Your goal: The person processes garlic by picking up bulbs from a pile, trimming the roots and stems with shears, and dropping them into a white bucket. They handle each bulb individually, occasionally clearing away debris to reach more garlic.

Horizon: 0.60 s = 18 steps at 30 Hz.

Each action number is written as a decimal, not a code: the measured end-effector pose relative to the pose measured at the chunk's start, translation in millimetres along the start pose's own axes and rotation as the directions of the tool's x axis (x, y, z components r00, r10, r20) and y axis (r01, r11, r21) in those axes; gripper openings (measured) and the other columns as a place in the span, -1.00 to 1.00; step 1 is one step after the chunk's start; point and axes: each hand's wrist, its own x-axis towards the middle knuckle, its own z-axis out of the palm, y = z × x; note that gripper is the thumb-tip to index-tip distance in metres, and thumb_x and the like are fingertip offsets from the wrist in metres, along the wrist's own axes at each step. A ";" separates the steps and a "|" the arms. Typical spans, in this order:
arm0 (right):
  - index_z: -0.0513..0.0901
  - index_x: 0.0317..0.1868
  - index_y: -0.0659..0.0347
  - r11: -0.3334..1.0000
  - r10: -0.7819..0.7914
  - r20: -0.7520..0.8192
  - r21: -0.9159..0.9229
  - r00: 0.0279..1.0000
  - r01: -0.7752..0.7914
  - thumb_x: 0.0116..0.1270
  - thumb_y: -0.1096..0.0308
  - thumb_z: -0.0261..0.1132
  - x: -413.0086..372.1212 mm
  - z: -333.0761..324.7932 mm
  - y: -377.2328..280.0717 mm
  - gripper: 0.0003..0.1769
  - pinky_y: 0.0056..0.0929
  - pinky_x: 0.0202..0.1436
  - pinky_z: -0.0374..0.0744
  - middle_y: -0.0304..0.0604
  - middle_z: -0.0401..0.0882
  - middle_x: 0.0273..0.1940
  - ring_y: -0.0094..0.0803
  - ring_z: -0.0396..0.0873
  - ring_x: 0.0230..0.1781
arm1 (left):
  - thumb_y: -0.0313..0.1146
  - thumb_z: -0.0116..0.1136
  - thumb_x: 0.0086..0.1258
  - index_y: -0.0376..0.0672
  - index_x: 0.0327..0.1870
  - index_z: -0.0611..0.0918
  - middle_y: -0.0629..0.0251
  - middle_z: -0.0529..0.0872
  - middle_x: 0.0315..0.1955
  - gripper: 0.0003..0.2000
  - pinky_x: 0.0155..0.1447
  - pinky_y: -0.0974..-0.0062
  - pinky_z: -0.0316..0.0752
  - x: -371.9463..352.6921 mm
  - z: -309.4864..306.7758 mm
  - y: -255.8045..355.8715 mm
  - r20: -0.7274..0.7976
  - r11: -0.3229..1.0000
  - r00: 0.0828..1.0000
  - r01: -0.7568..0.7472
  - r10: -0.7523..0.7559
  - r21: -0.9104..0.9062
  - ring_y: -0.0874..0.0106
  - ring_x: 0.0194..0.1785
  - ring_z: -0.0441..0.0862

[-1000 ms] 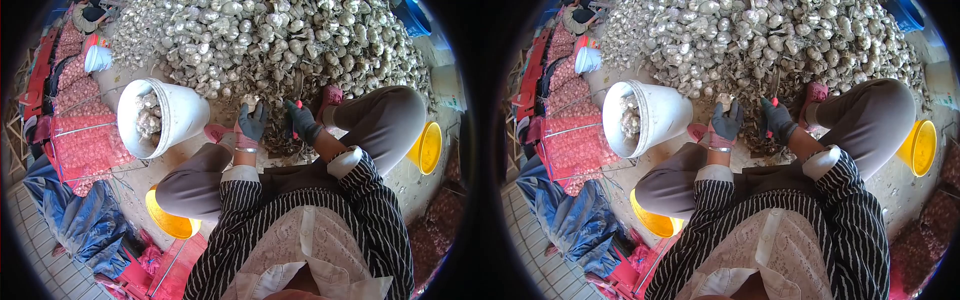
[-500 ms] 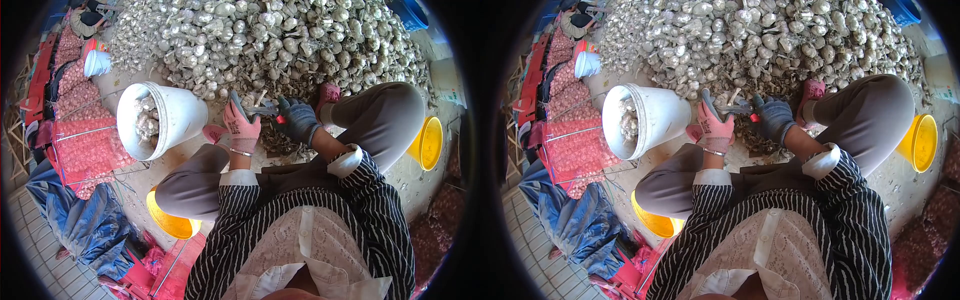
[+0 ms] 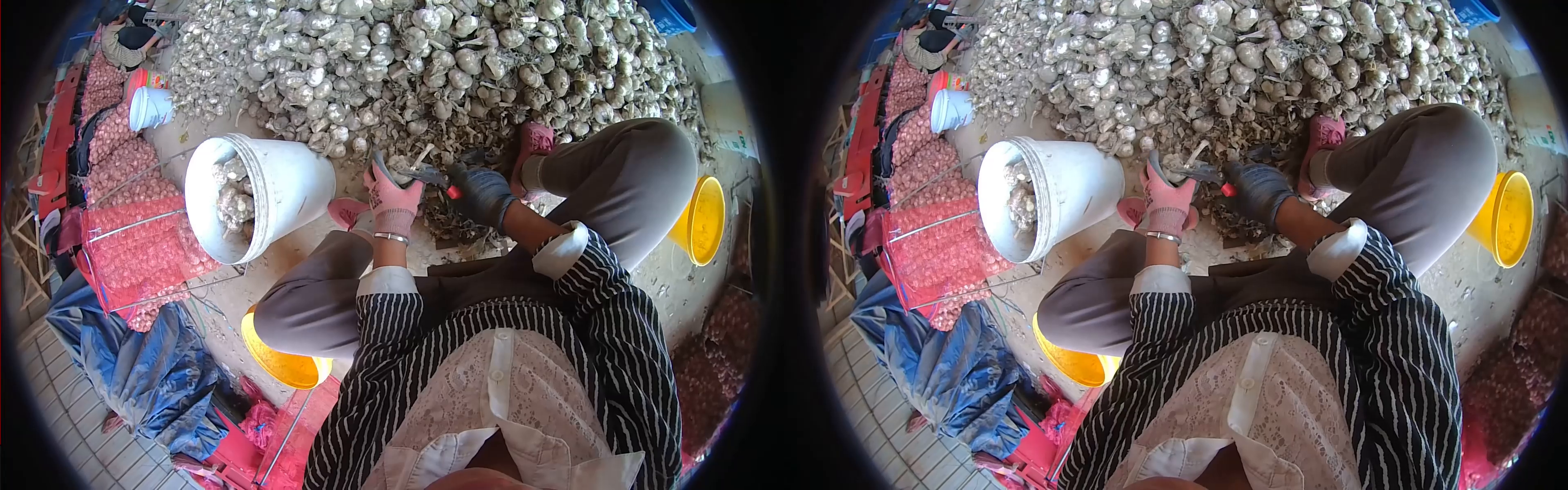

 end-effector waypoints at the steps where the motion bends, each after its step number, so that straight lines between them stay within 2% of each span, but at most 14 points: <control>1: 0.42 0.01 0.28 1.000 -0.007 0.005 -0.027 1.000 0.007 0.13 0.12 0.32 0.0 1.7 0.9 -0.46 -0.07 -0.15 0.53 0.12 0.62 -0.33 0.02 0.62 -0.24 | -0.37 0.45 -0.08 -0.22 0.37 0.20 -0.07 0.39 0.17 -0.10 0.29 0.25 0.36 6.8 -1.3 -7.4 0.180 0.984 0.981 0.093 -0.065 -0.151 0.11 0.22 0.44; 2: 0.40 0.04 0.29 0.998 -0.013 0.009 -0.054 1.000 0.014 0.12 0.09 0.33 0.3 3.5 1.2 -0.42 -0.06 -0.15 0.53 0.13 0.62 -0.33 0.04 0.62 -0.25 | -0.40 0.44 -0.05 -0.22 0.32 0.28 0.01 0.49 0.12 -0.18 0.25 0.33 0.42 9.9 -0.9 -13.2 0.362 0.937 0.927 0.208 -0.097 -0.281 0.21 0.18 0.52; 3: 0.40 0.04 0.29 0.998 -0.013 0.012 -0.056 1.000 0.014 0.12 0.09 0.33 -0.4 6.9 0.6 -0.42 -0.06 -0.15 0.53 0.13 0.62 -0.33 0.04 0.62 -0.25 | -0.40 0.44 -0.05 -0.22 0.32 0.28 0.01 0.49 0.12 -0.18 0.25 0.33 0.42 8.3 1.9 -17.0 0.363 0.936 0.927 0.210 -0.099 -0.282 0.21 0.18 0.52; 5: 0.36 0.09 0.30 0.999 -0.005 -0.010 -0.032 1.000 0.005 0.12 0.05 0.33 -2.6 12.2 -1.5 -0.35 -0.05 -0.15 0.53 0.15 0.63 -0.31 0.05 0.62 -0.25 | -0.44 0.43 -0.02 -0.19 0.23 0.39 0.14 0.61 0.02 -0.30 0.19 0.40 0.47 5.3 3.7 -12.7 0.282 0.939 0.955 0.175 -0.088 -0.297 0.33 0.09 0.60; 9: 0.29 0.21 0.32 0.997 0.028 0.045 0.067 0.999 -0.031 0.16 0.05 0.33 -2.4 16.7 -4.6 -0.26 -0.07 -0.15 0.54 0.15 0.62 -0.31 0.05 0.61 -0.25 | -0.42 0.46 -0.04 -0.21 0.24 0.36 0.12 0.59 0.04 -0.27 0.21 0.39 0.46 2.2 8.7 -8.9 0.317 0.936 0.943 0.199 -0.102 -0.289 0.33 0.11 0.58; 11: 0.26 0.22 0.34 0.998 0.033 0.086 0.051 0.996 -0.037 0.14 0.09 0.34 -1.9 15.2 -2.8 -0.25 -0.05 -0.14 0.53 0.17 0.62 -0.30 0.08 0.61 -0.25 | -0.41 0.46 -0.03 -0.23 0.22 0.35 0.14 0.60 0.03 -0.27 0.20 0.40 0.47 0.7 13.5 -14.9 0.272 0.966 0.962 0.088 -0.019 -0.242 0.34 0.09 0.59; 12: 0.26 0.22 0.34 0.997 0.042 0.089 0.058 0.995 -0.048 0.14 0.09 0.34 -2.7 15.7 -1.8 -0.25 -0.05 -0.14 0.53 0.17 0.62 -0.30 0.08 0.61 -0.25 | -0.41 0.46 -0.03 -0.23 0.22 0.35 0.14 0.60 0.03 -0.27 0.20 0.40 0.47 -1.2 16.0 -18.7 0.284 0.967 0.959 0.089 -0.019 -0.238 0.34 0.09 0.59; 14: 0.40 0.00 0.30 1.000 0.004 0.005 0.006 1.000 -0.004 0.09 0.11 0.35 -5.4 17.7 2.2 -0.43 -0.05 -0.18 0.52 0.13 0.60 -0.34 0.05 0.61 -0.28 | -0.40 0.47 -0.03 -0.24 0.18 0.35 0.16 0.60 0.01 -0.29 0.19 0.40 0.47 -2.2 8.0 -7.4 0.315 0.972 0.949 0.084 -0.010 -0.221 0.35 0.05 0.60; 15: 0.40 0.00 0.30 1.000 0.015 0.012 0.014 1.000 -0.015 0.09 0.11 0.35 -6.7 19.7 5.7 -0.43 -0.05 -0.18 0.52 0.13 0.60 -0.34 0.05 0.61 -0.28 | -0.38 0.49 -0.04 -0.23 0.14 0.37 0.17 0.61 -0.03 -0.32 0.15 0.40 0.48 -3.2 3.2 -0.4 0.305 0.958 0.952 0.050 0.040 -0.282 0.35 -0.01 0.62; 18: 0.43 -0.08 0.29 1.000 0.007 -0.016 0.016 1.000 -0.006 0.09 0.22 0.32 -0.2 23.5 13.7 -0.55 -0.06 -0.21 0.52 0.08 0.59 -0.38 0.02 0.61 -0.32 | -0.37 0.50 -0.06 -0.23 0.11 0.38 0.18 0.61 -0.05 -0.33 0.12 0.40 0.49 -4.2 3.9 3.5 0.306 0.973 0.952 0.075 -0.004 -0.220 0.36 -0.02 0.61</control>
